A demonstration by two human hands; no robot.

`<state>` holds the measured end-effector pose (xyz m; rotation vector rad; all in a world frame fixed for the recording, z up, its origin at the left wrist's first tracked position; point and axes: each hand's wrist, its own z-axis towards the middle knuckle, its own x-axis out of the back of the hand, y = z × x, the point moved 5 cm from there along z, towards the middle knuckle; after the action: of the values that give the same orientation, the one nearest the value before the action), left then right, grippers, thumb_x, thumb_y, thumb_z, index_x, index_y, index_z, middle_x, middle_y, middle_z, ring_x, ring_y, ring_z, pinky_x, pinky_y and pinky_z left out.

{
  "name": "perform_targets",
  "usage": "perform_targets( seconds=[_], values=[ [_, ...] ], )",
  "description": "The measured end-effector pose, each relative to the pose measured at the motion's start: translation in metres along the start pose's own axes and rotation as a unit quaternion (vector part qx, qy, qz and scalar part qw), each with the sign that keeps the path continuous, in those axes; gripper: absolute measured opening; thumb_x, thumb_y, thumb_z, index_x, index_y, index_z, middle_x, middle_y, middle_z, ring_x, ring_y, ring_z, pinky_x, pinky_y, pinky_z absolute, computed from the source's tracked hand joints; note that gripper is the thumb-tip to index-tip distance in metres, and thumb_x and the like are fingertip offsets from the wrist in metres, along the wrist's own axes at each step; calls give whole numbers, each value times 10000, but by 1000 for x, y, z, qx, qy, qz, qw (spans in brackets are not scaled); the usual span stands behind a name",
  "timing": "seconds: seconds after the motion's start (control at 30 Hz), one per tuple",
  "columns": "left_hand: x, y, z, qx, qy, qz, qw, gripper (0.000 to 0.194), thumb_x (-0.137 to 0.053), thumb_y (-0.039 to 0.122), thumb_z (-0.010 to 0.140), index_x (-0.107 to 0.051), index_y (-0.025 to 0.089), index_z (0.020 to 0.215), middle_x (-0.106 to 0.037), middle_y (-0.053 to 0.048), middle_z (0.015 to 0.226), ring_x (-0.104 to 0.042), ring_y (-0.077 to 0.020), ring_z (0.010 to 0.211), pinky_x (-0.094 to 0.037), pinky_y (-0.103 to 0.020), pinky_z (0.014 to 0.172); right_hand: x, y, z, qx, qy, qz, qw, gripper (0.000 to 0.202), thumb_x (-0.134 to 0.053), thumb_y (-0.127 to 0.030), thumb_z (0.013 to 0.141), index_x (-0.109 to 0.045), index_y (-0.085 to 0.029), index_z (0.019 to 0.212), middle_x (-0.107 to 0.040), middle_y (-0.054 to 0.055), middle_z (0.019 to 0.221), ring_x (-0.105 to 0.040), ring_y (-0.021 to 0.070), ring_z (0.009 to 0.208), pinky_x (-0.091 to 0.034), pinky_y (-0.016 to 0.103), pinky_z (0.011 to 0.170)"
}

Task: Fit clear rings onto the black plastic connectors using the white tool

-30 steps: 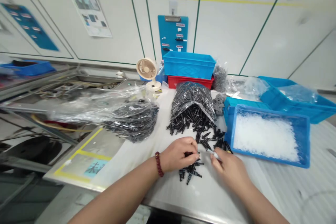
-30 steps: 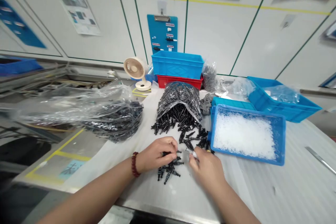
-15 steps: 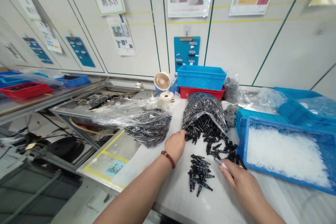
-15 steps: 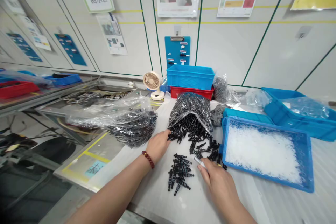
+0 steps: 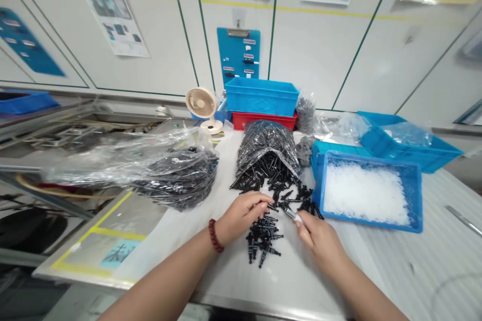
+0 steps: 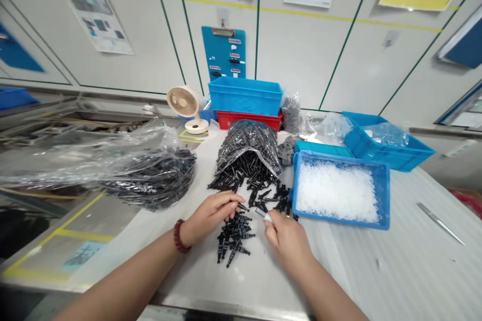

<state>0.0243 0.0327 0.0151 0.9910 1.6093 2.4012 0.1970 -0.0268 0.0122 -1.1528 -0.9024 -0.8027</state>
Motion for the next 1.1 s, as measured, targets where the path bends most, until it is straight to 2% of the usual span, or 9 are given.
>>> perform_targets(
  seconds=[0.1,0.2,0.43,0.67,0.9,1.1],
  values=[
    [-11,1,-2,24,-30,-84,996,212,-439,232,850,-547,144,1009,-603,-28,773,-565,-106,611,-473,-209,577,0,0,-1,-3,-2,7,1000,261,-285,-298,869,-426,-214,667,-538,-3,586,-490,128,523,-283,211,499],
    [-13,2,-3,39,-35,-124,991,146,-493,241,822,-538,136,913,-608,-24,726,-583,-116,630,-488,-217,601,-1,-1,-1,6,-3,15,1000,255,-299,-297,861,-417,-212,651,-525,-5,575,-481,125,515,-276,210,495],
    [-10,-1,-2,36,-19,-119,992,103,-526,227,805,-558,136,839,-626,-28,726,-613,-123,662,-498,-216,627,-3,-2,0,27,-10,31,999,237,-305,-287,856,-426,-209,668,-535,3,602,-491,127,534,-288,210,506],
    [-6,1,-2,7,11,-105,994,95,-541,214,805,-576,126,806,-651,-34,705,-632,-128,663,-500,-213,635,-2,1,-1,-2,-1,-13,1000,234,-339,-269,834,-426,-209,626,-521,-9,547,-470,123,502,-250,216,490],
    [-14,6,-4,-26,-56,-3,998,74,-545,170,805,-612,138,802,-678,-12,679,-623,-108,622,-457,-171,587,-11,-3,-1,43,-29,-73,996,169,-400,-199,795,-505,-201,663,-555,-7,559,-488,122,504,-226,228,504],
    [-21,6,-5,-14,-105,7,994,66,-553,140,805,-617,143,820,-686,6,689,-617,-93,610,-441,-153,582,-15,-8,-3,57,-62,-66,994,173,-405,-205,807,-527,-200,685,-558,-11,572,-491,122,522,-233,225,512]
  ],
)
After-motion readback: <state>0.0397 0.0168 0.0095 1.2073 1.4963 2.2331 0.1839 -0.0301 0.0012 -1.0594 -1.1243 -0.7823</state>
